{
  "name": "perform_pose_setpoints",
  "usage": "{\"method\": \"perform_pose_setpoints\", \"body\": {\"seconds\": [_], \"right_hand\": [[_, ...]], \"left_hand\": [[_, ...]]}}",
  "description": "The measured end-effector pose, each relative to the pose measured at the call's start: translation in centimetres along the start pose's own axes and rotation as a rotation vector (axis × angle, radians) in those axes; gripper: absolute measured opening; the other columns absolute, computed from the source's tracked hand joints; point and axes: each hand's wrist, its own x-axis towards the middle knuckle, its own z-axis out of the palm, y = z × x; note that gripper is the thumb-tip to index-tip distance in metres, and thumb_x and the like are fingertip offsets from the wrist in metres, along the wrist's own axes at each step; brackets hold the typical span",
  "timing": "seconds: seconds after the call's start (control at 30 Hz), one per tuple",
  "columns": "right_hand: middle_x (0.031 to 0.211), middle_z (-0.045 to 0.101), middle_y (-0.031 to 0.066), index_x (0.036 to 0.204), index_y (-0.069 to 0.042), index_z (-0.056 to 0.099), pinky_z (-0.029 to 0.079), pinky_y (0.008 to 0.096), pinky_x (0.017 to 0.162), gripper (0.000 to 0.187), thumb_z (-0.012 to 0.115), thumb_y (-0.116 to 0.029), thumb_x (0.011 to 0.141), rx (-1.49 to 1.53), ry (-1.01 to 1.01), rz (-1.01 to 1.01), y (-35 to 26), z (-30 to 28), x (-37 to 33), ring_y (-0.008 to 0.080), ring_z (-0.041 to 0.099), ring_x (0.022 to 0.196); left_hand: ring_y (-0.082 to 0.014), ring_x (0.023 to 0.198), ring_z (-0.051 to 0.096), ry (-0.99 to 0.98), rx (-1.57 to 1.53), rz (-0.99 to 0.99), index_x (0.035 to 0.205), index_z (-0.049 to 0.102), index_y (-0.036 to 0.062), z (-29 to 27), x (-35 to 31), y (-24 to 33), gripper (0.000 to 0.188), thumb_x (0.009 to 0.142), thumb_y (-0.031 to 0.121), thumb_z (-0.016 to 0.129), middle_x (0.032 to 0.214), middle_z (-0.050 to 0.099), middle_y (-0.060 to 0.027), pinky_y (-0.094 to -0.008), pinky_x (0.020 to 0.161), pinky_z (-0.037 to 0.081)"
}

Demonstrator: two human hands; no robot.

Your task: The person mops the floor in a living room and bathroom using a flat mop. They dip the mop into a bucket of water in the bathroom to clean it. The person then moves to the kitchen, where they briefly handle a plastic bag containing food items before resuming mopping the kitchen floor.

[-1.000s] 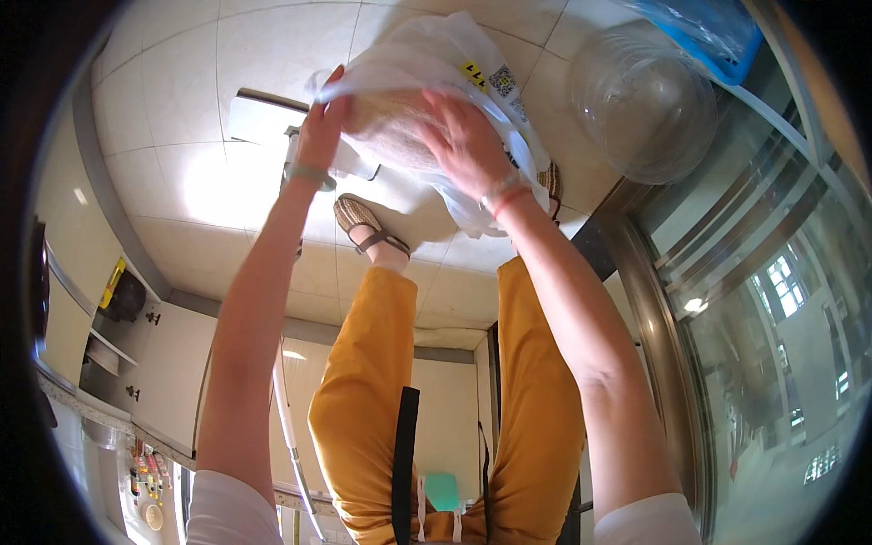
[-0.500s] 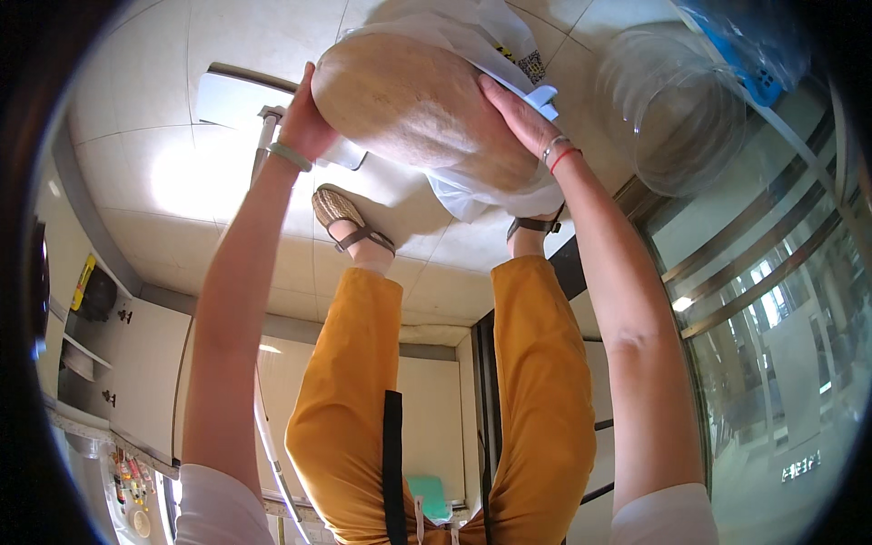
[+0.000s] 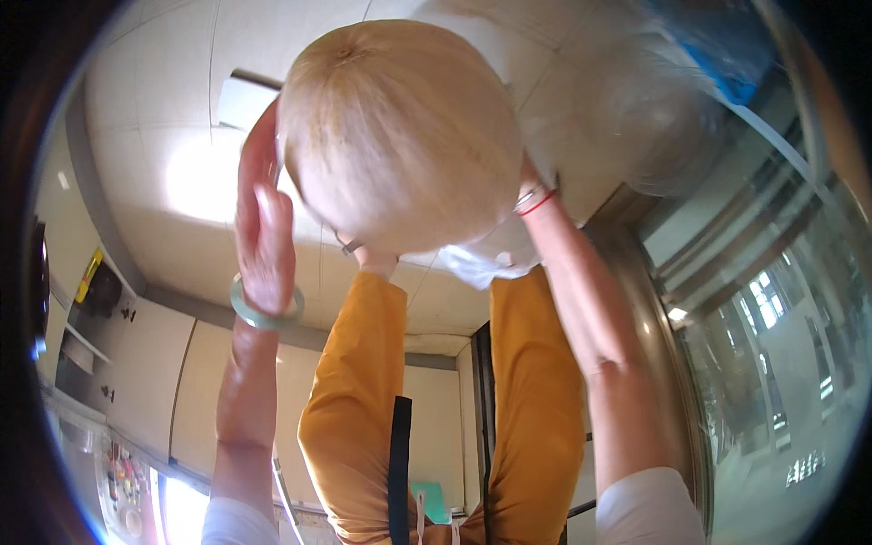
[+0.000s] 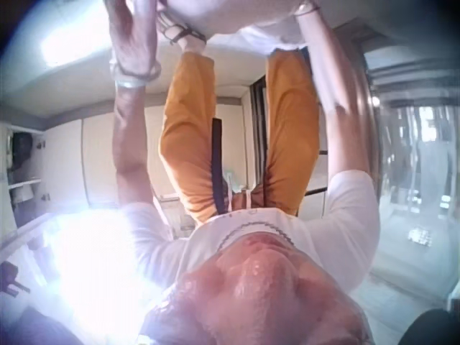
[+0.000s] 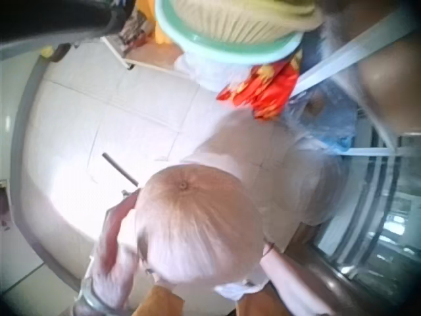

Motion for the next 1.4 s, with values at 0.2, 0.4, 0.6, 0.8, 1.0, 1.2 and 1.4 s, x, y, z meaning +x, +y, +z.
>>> {"method": "perform_pose_setpoints", "body": {"seconds": [0.2,0.4,0.6,0.8,1.0,1.2,1.4], "right_hand": [[0.137,0.043,0.0092,0.140,-0.005,0.033,0.035,0.0379,0.105,0.064,0.044,-0.048,0.094,0.285,0.002,-0.138,1.4,3.6,-6.0,0.0204,0.044,0.122],[0.138,0.041,0.0110,0.140,-0.004,0.031,0.035,0.0410,0.106,0.068,0.045,-0.050,0.092,0.352,0.061,-0.293,0.8,3.3,-10.6,0.0229,0.043,0.124],[0.139,0.040,0.0133,0.140,-0.005,0.031,0.035,0.0430,0.107,0.068,0.046,-0.050,0.092,0.386,0.157,-0.329,-3.0,-2.5,-13.7,0.0264,0.042,0.126],[0.135,0.045,0.0133,0.136,-0.003,0.036,0.037,0.0407,0.105,0.064,0.046,-0.048,0.093,0.221,0.326,-0.259,-8.5,-7.1,-15.5,0.0269,0.045,0.123],[0.137,0.044,0.0125,0.140,-0.002,0.031,0.035,0.0405,0.107,0.068,0.044,-0.050,0.093,0.262,0.308,-0.209,-12.2,-9.9,-14.7,0.0269,0.045,0.123],[0.134,0.045,0.0096,0.136,-0.009,0.038,0.037,0.0398,0.105,0.062,0.041,-0.053,0.093,0.113,0.384,-0.191,-14.8,-12.2,-12.6,0.0261,0.044,0.123],[0.139,0.041,0.0101,0.140,-0.011,0.035,0.035,0.0407,0.107,0.068,0.031,-0.061,0.093,-0.013,0.437,-0.195,-16.7,-12.8,-12.2,0.0273,0.040,0.127]], "left_hand": [[-0.0309,0.135,0.028,-0.005,-0.588,-0.064,0.148,-0.001,0.0047,4.9,-5.5,1.8,0.127,0.060,0.037,0.085,0.149,0.014,-0.0184,-0.0465,0.108,0.033],[-0.0321,0.130,0.036,-0.314,0.015,-0.069,0.147,0.010,0.0070,10.6,-3.1,3.1,0.118,0.059,0.031,0.084,0.143,0.031,-0.0198,-0.0415,0.106,0.033],[-0.0369,0.127,0.040,-0.440,0.046,-0.222,0.145,0.019,0.0072,20.7,0.1,2.2,0.108,0.066,0.054,0.076,0.137,0.038,-0.0232,-0.0415,0.104,0.034],[-0.0426,0.123,0.042,-0.469,0.022,-0.395,0.146,0.013,0.0102,27.6,1.7,1.1,0.114,0.065,0.067,0.069,0.136,0.036,-0.0268,-0.0444,0.101,0.037],[-0.0429,0.123,0.043,-0.400,-0.005,-0.431,0.145,0.011,0.0028,31.4,3.6,-0.6,0.115,0.068,0.070,0.064,0.134,0.039,-0.0314,-0.0428,0.101,0.037],[-0.0420,0.124,0.043,-0.364,0.124,-0.401,0.144,0.010,-0.0027,32.5,4.7,-0.6,0.105,0.079,0.066,0.056,0.134,0.041,-0.0314,-0.0420,0.102,0.036],[-0.0413,0.125,0.041,-0.346,0.196,-0.355,0.144,0.012,-0.0045,33.3,3.8,-0.4,0.087,0.089,0.053,0.047,0.141,0.034,-0.0284,-0.0410,0.104,0.035]]}}
